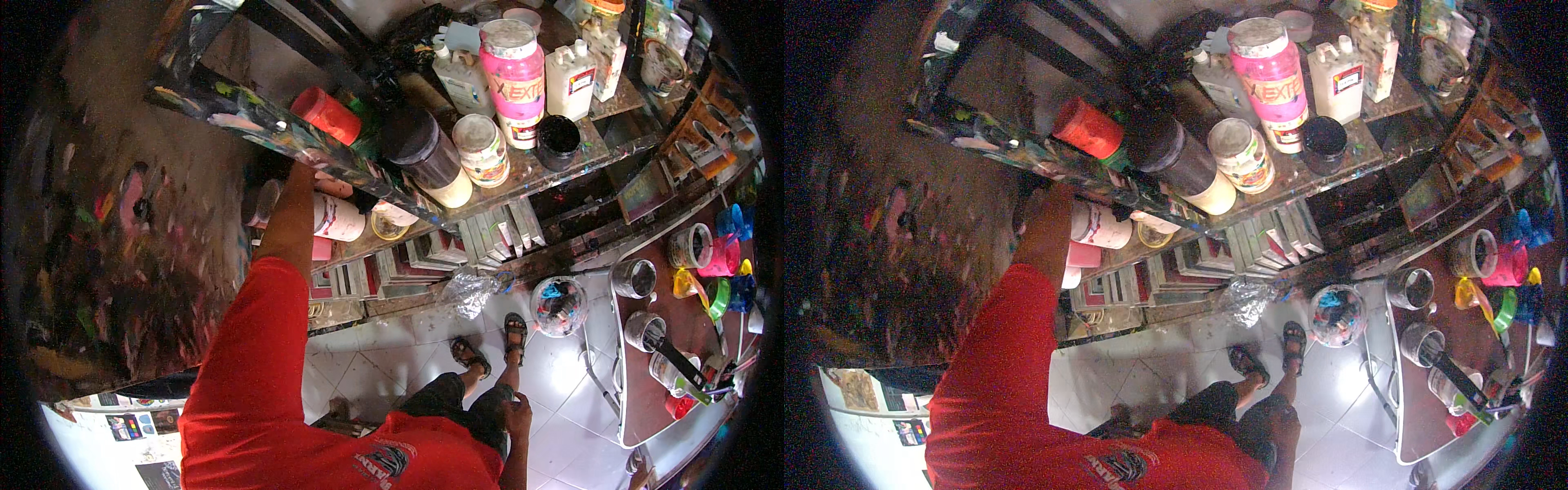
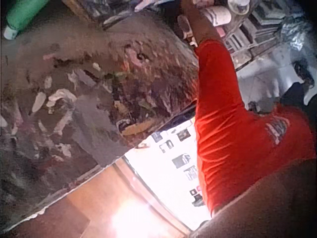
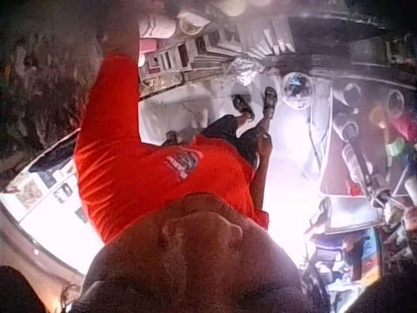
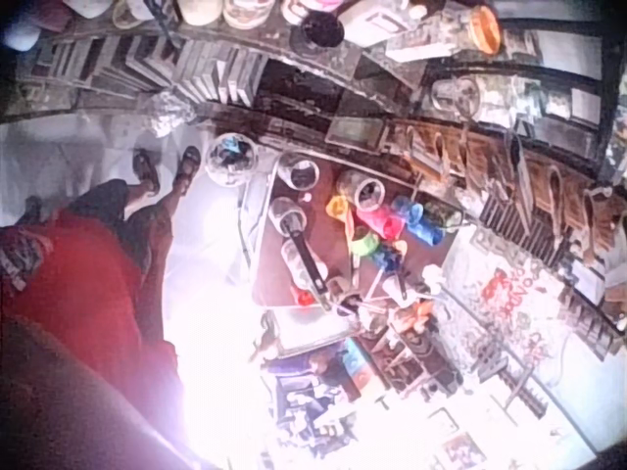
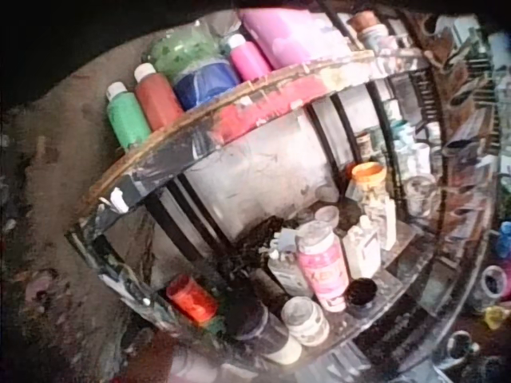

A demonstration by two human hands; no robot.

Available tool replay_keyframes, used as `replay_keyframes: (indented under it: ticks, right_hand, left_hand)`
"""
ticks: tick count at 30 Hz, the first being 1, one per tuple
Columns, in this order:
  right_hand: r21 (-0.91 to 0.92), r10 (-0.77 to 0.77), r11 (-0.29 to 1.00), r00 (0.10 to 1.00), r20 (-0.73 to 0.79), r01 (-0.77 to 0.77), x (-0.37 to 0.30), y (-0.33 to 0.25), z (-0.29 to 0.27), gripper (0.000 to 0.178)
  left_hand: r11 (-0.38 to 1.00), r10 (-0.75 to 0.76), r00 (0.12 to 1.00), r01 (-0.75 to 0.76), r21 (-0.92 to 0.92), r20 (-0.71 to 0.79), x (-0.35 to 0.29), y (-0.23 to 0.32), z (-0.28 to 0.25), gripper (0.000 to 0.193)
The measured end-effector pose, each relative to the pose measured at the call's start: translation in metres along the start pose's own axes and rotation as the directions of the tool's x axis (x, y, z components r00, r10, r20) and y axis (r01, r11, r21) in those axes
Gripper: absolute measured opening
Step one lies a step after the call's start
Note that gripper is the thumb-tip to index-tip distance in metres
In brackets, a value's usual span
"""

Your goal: The person prepares screen printing inks by selecting and mixing pigments. They open a pink container, pour its contents into a small cup, and then add a dark pigment from another container. The person uses a spatula to stir the mixture in the cup.

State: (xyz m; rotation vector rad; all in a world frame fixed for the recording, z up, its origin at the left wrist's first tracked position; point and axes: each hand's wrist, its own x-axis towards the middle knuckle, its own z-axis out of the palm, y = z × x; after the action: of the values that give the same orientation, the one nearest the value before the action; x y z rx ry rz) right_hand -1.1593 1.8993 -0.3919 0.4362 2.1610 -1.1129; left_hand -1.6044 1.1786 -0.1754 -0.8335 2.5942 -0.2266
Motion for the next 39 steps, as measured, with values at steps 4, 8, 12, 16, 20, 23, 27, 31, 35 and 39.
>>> replay_keyframes:
  ticks: [4,8,12,16,20,23,27,31,35,39]
  right_hand:
    - [0.085,-0.017,0.996,1.000,0.023,0.015,-0.009,-0.015,-0.012,0.049]
    - [0.071,-0.045,0.997,0.999,0.028,0.043,-0.007,-0.014,-0.018,0.049]
    - [0.090,-0.108,0.990,0.994,0.008,0.107,-0.001,-0.022,-0.023,0.049]
    - [0.054,-0.157,0.986,0.987,0.039,0.154,0.020,-0.022,-0.011,0.049]
    - [-0.005,-0.249,0.968,0.967,0.060,0.249,0.033,-0.060,-0.019,0.046]
    - [-0.110,-0.286,0.949,0.953,0.098,0.296,0.048,-0.078,-0.026,0.046]
    - [0.133,-0.361,0.929,0.926,0.112,0.346,0.069,-0.079,-0.025,0.043]
    - [0.527,-0.358,0.824,0.913,0.197,0.209,0.092,-0.081,-0.024,0.039]
    - [0.583,-0.520,0.765,0.796,0.309,0.273,0.052,-0.192,-0.065,0.042]
    - [0.641,-0.552,0.756,0.656,0.515,0.133,0.001,-0.313,-0.093,0.053]
  left_hand:
    - [1.000,0.000,1.000,0.000,0.005,-0.014,0.003,0.000,0.009,0.084]
    - [1.000,0.007,0.998,-0.007,0.000,-0.059,0.001,-0.004,0.003,0.085]
    - [1.000,-0.001,0.973,-0.005,-0.027,-0.229,-0.003,-0.012,-0.018,0.086]
    - [0.995,-0.057,0.874,0.012,-0.095,-0.483,-0.010,-0.025,-0.054,0.088]
    - [0.989,-0.095,0.735,-0.007,-0.148,-0.672,-0.018,-0.034,-0.066,0.089]
    - [0.972,-0.233,0.602,0.122,-0.200,-0.764,-0.031,-0.032,-0.064,0.093]
    - [0.918,-0.228,0.771,-0.033,-0.395,-0.595,-0.071,-0.071,-0.072,0.092]
    - [0.862,-0.282,0.562,-0.207,-0.462,-0.778,-0.164,-0.017,-0.065,0.092]
    - [0.805,-0.277,0.645,-0.249,-0.539,-0.712,-0.275,0.017,-0.072,0.092]
    - [0.887,-0.152,0.501,-0.312,-0.341,-0.852,-0.396,0.050,-0.063,0.080]
